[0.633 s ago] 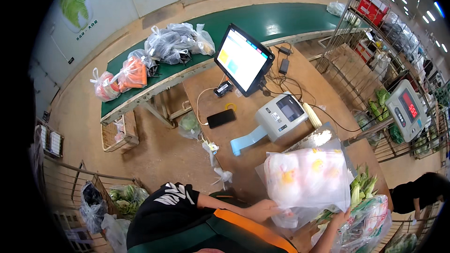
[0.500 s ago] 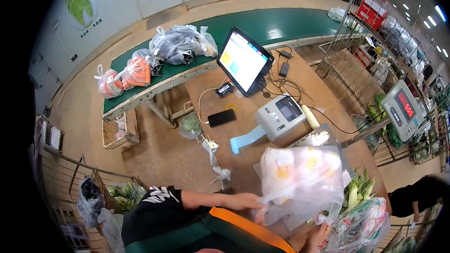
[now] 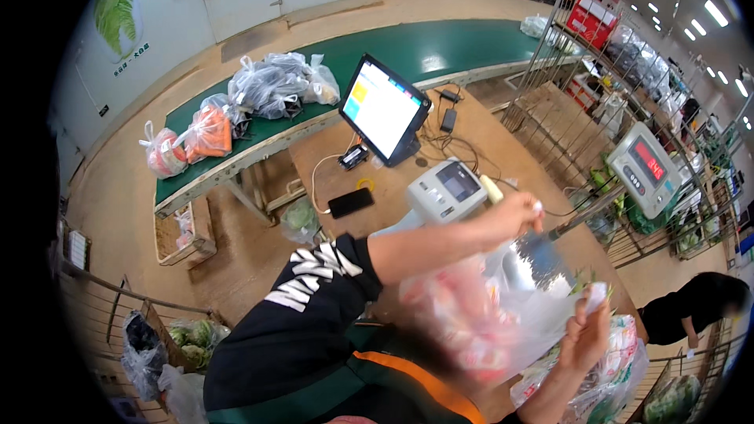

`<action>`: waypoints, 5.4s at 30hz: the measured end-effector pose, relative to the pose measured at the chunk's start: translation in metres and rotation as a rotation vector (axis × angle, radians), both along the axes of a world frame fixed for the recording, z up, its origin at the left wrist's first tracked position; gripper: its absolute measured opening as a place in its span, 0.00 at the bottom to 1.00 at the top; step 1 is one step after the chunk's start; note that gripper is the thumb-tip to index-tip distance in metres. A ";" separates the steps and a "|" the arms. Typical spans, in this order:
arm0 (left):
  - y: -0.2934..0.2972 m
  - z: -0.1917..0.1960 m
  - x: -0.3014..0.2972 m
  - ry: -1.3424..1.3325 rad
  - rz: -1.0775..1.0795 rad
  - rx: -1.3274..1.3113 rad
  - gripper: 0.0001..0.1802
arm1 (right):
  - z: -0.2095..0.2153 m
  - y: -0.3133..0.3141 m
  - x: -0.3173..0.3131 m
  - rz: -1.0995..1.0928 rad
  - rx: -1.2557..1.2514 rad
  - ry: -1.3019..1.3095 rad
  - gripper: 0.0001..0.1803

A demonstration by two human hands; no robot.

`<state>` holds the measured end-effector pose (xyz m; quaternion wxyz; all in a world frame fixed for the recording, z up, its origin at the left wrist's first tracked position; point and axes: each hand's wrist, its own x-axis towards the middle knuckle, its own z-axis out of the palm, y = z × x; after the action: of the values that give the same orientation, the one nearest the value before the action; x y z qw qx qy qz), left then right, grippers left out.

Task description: The person packs various vegetables and packaged items into plastic bags at a checkout counter. They place items into bags, weigh them on a scale, and use a touchscreen to record the transaction. The person ties the bags and places them on the counter.

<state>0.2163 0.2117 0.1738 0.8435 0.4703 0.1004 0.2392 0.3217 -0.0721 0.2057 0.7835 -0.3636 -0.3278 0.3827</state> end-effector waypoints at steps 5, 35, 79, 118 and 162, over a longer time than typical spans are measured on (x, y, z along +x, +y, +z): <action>-0.102 -0.022 -0.015 0.248 -0.190 0.646 0.13 | -0.026 0.026 -0.045 -0.271 -0.114 -0.480 0.40; 0.029 -0.129 -0.010 0.504 -0.190 0.768 0.25 | -0.143 0.005 -0.029 -0.474 -0.660 0.156 0.16; -0.017 -0.064 -0.039 0.482 -0.177 0.596 0.08 | -0.113 0.046 -0.034 0.000 -0.437 0.020 0.11; 0.010 -0.069 -0.047 0.415 -0.361 -0.263 0.11 | -0.153 0.015 -0.011 -0.231 -0.277 0.439 0.16; 0.214 -0.393 -0.143 0.599 -0.291 0.099 0.07 | -0.328 0.383 -0.183 -0.416 -1.184 -1.653 0.09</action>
<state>0.0734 0.4256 -0.2187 0.7780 0.5696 0.2637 -0.0281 0.1384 0.3111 -0.1227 0.0608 -0.8888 -0.4532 -0.0291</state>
